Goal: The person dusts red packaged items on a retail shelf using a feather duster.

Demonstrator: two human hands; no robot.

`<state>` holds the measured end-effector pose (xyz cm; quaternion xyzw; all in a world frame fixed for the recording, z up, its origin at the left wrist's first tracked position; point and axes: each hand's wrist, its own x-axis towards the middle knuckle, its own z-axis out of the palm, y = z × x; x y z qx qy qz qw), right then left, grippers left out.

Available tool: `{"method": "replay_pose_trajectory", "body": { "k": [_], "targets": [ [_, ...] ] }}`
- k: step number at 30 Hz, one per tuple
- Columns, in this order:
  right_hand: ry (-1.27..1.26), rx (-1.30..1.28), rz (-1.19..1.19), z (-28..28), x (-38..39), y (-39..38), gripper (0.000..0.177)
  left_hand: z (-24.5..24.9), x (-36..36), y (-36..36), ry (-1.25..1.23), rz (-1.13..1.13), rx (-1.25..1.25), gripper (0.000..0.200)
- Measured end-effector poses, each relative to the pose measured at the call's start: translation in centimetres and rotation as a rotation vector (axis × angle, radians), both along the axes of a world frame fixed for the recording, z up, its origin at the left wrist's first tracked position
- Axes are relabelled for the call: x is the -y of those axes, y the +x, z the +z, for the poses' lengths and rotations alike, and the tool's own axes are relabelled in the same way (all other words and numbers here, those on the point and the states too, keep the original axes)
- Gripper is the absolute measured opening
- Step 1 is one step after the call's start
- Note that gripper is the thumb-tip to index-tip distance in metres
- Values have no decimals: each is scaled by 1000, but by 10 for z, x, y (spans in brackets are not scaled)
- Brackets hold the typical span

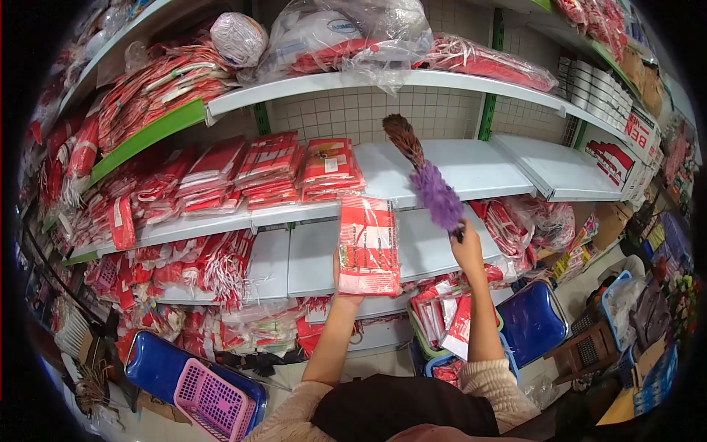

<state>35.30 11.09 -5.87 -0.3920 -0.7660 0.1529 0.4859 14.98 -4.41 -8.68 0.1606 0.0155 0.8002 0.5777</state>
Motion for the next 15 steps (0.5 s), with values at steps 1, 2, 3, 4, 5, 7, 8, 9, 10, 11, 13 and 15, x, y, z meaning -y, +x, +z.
{"method": "replay_pose_trajectory", "body": {
  "k": [1,2,3,4,5,7,8,9,10,11,13,15],
  "targets": [
    [120,10,68,7,-9,-7,25,4,2,2,-3,0,3,47],
    [99,119,38,15,-17,-15,25,6,3,2,-4,3,7,47],
    [78,227,9,25,-20,-26,24,2,1,-1,-2,9,15,48],
    [55,337,-21,33,-22,-37,24,-4,-2,-4,-3,15,23,48],
    [28,376,-10,39,-26,-47,25,-11,-4,-7,-6,20,31,48],
    [-30,459,9,47,-33,-62,27,-5,1,-6,-3,25,20,49],
    [-39,461,1,49,-35,-65,27,-3,4,-5,-4,26,16,50],
    [-49,461,-7,51,-35,-67,27,1,9,-2,13,8,2,50],
    [-57,460,-16,53,-34,-70,27,6,13,0,32,-11,-14,51],
    [113,383,-91,51,-29,-69,26,8,15,0,53,-30,-31,51],
    [452,217,-242,52,2,-62,23,7,14,-1,57,-10,-18,52],
    [485,22,-158,54,40,-57,24,-2,10,-5,51,27,-2,51]
  ]
}}
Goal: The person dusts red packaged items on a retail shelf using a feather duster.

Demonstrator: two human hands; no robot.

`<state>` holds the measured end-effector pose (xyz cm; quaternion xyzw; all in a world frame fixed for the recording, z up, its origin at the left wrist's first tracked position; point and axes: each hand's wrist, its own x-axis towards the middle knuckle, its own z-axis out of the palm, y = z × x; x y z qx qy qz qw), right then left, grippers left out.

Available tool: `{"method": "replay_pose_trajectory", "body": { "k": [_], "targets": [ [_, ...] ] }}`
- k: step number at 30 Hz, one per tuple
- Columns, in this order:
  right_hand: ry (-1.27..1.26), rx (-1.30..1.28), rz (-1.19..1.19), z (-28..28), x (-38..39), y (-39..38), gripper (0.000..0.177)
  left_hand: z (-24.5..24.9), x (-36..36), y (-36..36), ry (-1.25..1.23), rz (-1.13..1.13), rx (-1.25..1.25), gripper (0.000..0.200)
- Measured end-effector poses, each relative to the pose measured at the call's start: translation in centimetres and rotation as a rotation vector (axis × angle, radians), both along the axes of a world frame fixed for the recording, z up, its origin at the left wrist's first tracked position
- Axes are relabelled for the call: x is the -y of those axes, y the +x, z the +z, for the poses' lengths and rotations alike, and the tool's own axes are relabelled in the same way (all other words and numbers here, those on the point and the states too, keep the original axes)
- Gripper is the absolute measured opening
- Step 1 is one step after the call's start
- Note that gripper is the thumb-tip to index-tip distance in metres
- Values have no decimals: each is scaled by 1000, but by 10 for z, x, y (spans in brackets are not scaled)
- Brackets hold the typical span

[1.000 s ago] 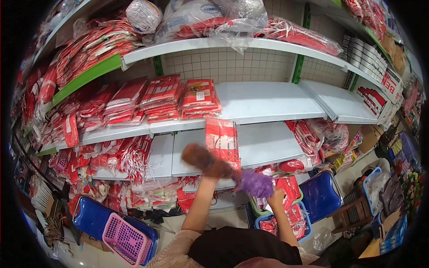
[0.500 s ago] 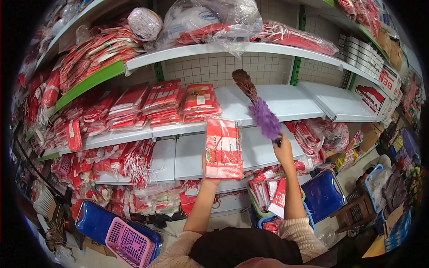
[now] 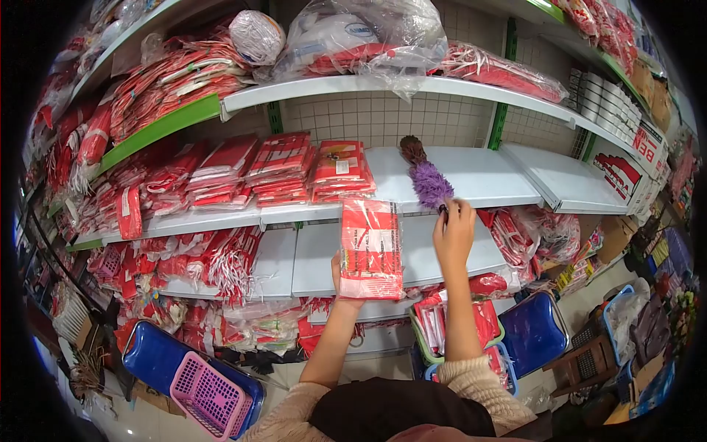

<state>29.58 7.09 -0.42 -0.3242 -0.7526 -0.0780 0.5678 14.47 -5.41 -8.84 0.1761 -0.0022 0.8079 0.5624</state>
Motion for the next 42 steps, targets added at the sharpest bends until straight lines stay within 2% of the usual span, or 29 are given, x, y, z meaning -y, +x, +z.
{"method": "replay_pose_trajectory", "body": {
  "k": [3,6,9,12,13,16,17,20,21,24,28,29,31,33,35,38,41,42],
  "targets": [
    [-1,-147,224,-29,39,-5,26,-15,-10,-7,-36,31,23,49],
    [-578,-351,345,-59,57,-20,27,-10,-9,0,-87,-19,-6,47],
    [-1214,-612,972,-75,34,-13,30,-16,-13,-2,-163,-67,-90,41],
    [-950,-570,842,-71,24,-9,31,-26,-24,-2,-370,97,-341,35],
    [-912,-368,641,-64,23,-2,29,-23,-24,1,-347,84,-365,40],
    [-628,-69,448,-36,42,3,29,-30,-25,6,-288,139,-500,50],
    [-422,20,423,-29,48,1,31,-25,-20,10,-396,122,-607,57],
    [-501,231,475,-20,71,-10,30,-12,-13,21,-250,-11,-451,56],
    [-471,274,532,-28,73,-17,34,-18,-14,22,-269,-26,-470,57],
    [-540,384,472,-45,91,-34,35,-21,-8,28,-336,95,-457,55],
    [-525,261,608,-55,93,-38,32,-9,-1,24,-312,148,-305,59],
    [-515,158,629,-50,92,-35,30,-19,-5,15,-246,98,-259,64],
    [-492,-48,665,-35,80,-25,24,-2,3,18,-143,7,-163,64],
    [-95,-116,258,-27,55,-16,17,5,6,17,-87,-29,-142,67],
    [-49,-140,46,-8,34,-5,23,6,8,16,-80,-33,-154,70],
    [-5,-11,-236,-5,0,0,31,9,12,16,-53,-96,-111,75],
    [-622,36,32,-53,-37,5,36,5,14,14,-32,-148,-69,79],
    [-563,-8,13,-62,-31,6,35,3,14,12,-23,-157,-61,81]
  ]
}}
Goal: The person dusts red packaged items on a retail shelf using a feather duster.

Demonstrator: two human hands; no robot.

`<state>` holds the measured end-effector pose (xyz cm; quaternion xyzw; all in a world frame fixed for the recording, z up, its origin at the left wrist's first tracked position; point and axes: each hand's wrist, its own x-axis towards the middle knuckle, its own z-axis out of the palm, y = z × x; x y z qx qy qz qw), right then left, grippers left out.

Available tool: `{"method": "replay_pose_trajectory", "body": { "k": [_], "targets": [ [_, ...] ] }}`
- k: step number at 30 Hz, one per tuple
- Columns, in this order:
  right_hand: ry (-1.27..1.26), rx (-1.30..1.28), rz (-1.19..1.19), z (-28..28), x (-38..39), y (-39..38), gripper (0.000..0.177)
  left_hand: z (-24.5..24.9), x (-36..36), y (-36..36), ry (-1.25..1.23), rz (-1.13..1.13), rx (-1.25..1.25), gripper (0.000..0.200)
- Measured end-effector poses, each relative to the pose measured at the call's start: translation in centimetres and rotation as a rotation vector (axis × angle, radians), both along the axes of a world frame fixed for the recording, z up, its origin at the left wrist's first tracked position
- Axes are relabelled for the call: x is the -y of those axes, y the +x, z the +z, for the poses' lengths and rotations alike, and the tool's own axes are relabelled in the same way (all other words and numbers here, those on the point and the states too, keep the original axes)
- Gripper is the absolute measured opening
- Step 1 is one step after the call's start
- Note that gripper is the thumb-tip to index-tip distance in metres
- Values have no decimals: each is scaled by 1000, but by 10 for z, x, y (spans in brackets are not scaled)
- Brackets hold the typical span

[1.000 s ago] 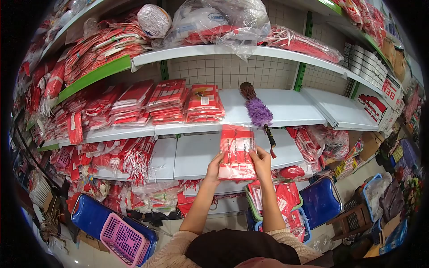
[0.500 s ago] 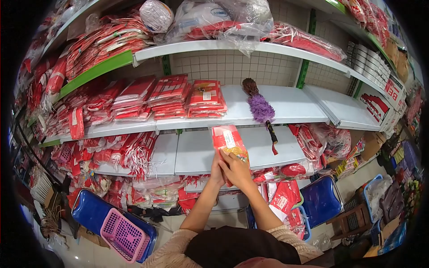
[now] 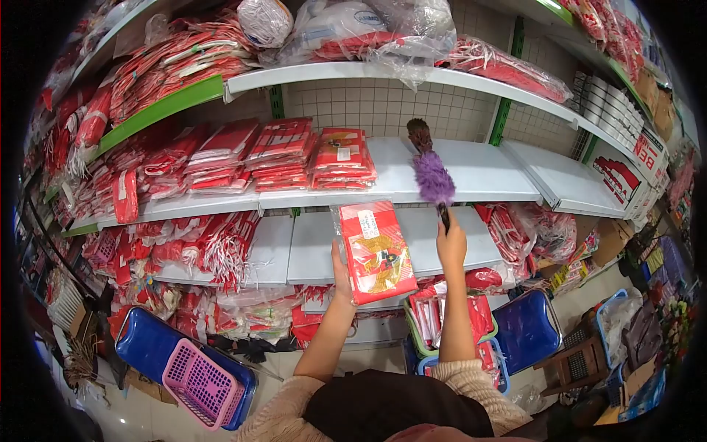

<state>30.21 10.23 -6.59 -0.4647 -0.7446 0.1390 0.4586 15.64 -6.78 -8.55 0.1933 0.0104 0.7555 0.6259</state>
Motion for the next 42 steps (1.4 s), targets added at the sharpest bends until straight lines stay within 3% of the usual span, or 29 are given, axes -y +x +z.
{"method": "replay_pose_trajectory", "body": {
  "k": [2,4,6,7,10,14,15,18,20,22,23,24,26,29,32,33,35,36,38,41,42],
  "targets": [
    [112,-71,-62,-26,22,5,33,-4,-2,-3,9,4,12,81],
    [-182,-208,31,-64,33,13,32,-8,-4,-6,21,27,-9,81],
    [-198,-208,144,-115,29,19,33,-12,-7,-8,35,66,-62,80],
    [-407,-447,299,-144,20,21,39,-13,-7,-8,65,54,-47,76],
    [-532,-701,419,-156,25,27,44,-2,-6,-1,129,62,-83,72],
    [-153,-520,228,-151,26,42,32,-10,-10,-5,64,103,-52,67],
    [-168,-386,78,-128,38,49,25,-7,-8,-4,59,108,-51,66],
    [-110,-159,32,-107,52,71,28,-7,-8,-8,40,119,-47,64],
    [165,66,115,-119,45,86,28,-5,-6,-7,37,143,15,59],
    [448,170,238,-113,50,94,27,-49,-19,-30,133,111,11,61],
    [370,295,212,-104,57,94,27,-91,-36,-50,243,93,6,62],
    [294,273,140,-113,55,95,29,-91,-34,-51,203,109,-5,63],
    [146,227,1,-135,48,94,31,-24,-12,-19,-113,241,-93,66],
    [24,203,-146,-118,59,92,31,-18,-7,-17,-75,104,-40,66],
    [94,168,-39,-131,51,106,31,-22,-10,-17,-43,68,7,65],
    [263,102,111,-124,52,110,30,-28,-13,-20,-20,58,24,64],
    [352,189,163,-116,50,122,33,-99,-45,-55,439,55,-47,56],
    [395,232,187,-115,46,130,35,-143,-58,-74,359,74,-51,52],
    [303,227,43,-141,31,140,32,-52,-20,-29,-99,140,14,48],
    [152,225,-175,-146,33,144,29,-34,-14,-23,-194,104,-60,50],
    [175,184,-95,-146,34,146,29,-37,-16,-24,-139,70,-46,49]
  ]
}}
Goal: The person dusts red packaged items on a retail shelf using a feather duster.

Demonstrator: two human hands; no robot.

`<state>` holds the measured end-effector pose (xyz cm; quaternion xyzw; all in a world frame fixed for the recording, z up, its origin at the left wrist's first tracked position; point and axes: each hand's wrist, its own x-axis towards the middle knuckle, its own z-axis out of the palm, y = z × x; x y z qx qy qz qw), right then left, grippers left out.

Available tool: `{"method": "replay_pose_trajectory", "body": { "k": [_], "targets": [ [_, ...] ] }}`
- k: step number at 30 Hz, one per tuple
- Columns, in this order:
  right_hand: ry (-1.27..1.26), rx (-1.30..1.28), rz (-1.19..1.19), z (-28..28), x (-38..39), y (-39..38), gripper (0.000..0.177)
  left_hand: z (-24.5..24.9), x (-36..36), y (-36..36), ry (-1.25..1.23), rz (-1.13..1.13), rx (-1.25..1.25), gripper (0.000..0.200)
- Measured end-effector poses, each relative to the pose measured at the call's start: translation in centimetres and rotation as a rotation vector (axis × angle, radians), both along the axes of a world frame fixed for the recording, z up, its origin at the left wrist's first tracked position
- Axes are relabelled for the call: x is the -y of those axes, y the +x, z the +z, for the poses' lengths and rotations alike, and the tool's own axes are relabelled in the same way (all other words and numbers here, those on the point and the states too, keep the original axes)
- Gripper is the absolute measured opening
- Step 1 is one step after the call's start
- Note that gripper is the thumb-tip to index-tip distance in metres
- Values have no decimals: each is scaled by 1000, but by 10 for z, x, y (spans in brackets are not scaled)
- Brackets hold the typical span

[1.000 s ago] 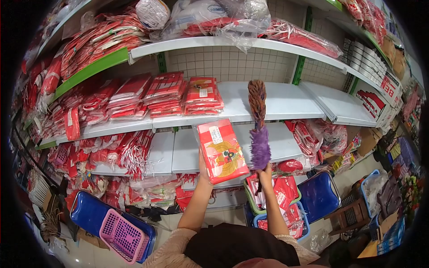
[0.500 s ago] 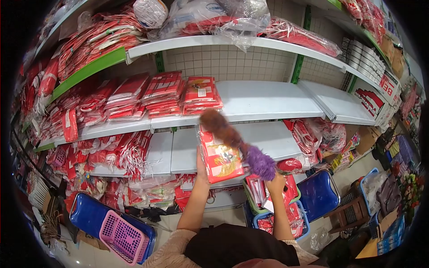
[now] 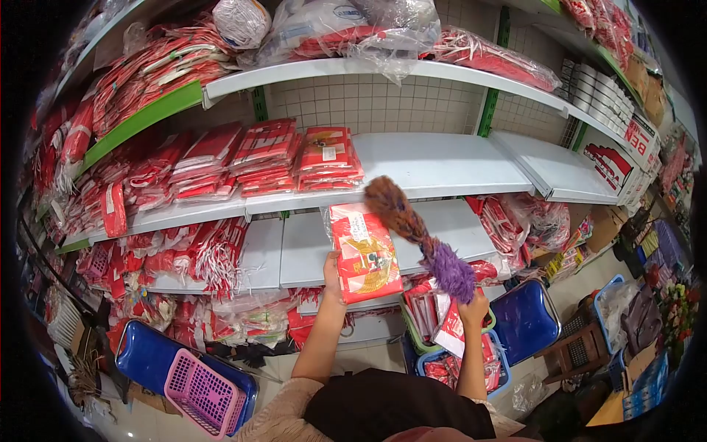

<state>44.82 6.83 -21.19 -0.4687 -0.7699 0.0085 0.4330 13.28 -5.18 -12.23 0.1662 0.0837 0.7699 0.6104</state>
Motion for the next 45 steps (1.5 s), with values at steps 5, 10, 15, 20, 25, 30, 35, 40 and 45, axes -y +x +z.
{"method": "replay_pose_trajectory", "body": {
  "k": [5,10,15,20,25,30,35,40,45],
  "targets": [
    [143,-15,222,21,12,-5,28,-73,-32,-24,284,-128,148,44],
    [-125,-4,-115,-5,-1,-8,27,-9,-7,4,-95,32,-106,47],
    [-54,-80,59,-23,0,15,33,-14,-7,2,154,-86,98,48],
    [77,14,136,-20,11,14,34,-11,-2,4,53,80,61,50],
    [-127,-50,-144,-5,-6,-8,43,-10,6,-2,64,86,22,48],
    [-7,-198,-100,101,4,-50,51,-2,16,0,7,82,13,49],
    [109,67,-57,155,-33,-83,41,8,25,4,-5,72,-11,50],
    [-94,265,-55,191,-70,-127,29,-4,24,0,-37,109,-17,50],
    [-209,338,13,204,-92,-159,33,-3,26,0,-37,75,-3,50]
  ]
}}
